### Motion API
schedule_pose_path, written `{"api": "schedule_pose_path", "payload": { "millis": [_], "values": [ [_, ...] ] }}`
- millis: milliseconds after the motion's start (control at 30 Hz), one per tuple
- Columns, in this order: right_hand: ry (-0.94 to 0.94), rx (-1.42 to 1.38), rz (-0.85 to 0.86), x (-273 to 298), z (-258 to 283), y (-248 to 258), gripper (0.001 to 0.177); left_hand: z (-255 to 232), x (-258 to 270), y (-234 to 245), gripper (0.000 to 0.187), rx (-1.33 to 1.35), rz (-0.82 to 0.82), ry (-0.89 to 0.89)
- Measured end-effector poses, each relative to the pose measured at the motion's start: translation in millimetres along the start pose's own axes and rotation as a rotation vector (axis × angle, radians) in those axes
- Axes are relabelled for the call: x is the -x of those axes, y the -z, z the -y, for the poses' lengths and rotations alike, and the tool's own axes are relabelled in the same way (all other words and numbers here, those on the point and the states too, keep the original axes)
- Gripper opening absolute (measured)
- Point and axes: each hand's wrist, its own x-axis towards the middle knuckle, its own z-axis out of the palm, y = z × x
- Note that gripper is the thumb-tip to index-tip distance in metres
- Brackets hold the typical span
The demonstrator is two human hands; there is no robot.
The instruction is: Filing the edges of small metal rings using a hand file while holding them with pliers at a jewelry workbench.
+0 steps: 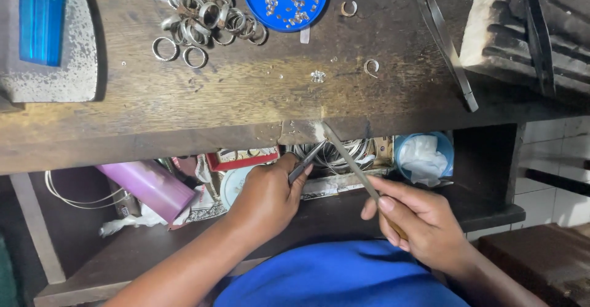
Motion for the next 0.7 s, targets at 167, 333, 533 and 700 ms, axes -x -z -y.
{"api": "schedule_pose_path", "payload": {
  "millis": [167, 333, 533, 700],
  "values": [
    [0.104, 0.181, 0.008, -21, 6, -15, 0.036, 0, 0, 0, 0.018, -0.025, 0.011, 0.020],
    [0.057, 0.177, -0.015, -6, 1, -6, 0.036, -1, -1, 4, 0.019, 0.005, 0.033, 0.019],
    [0.060, 0.182, -0.013, -14, 6, -6, 0.035, 1, -2, 4, 0.019, -0.008, 0.032, -0.017],
    [0.260, 0.494, 0.020, -37, 19, -14, 0.033, 1, -1, 3, 0.019, -0.023, 0.017, -0.030]
  ]
}}
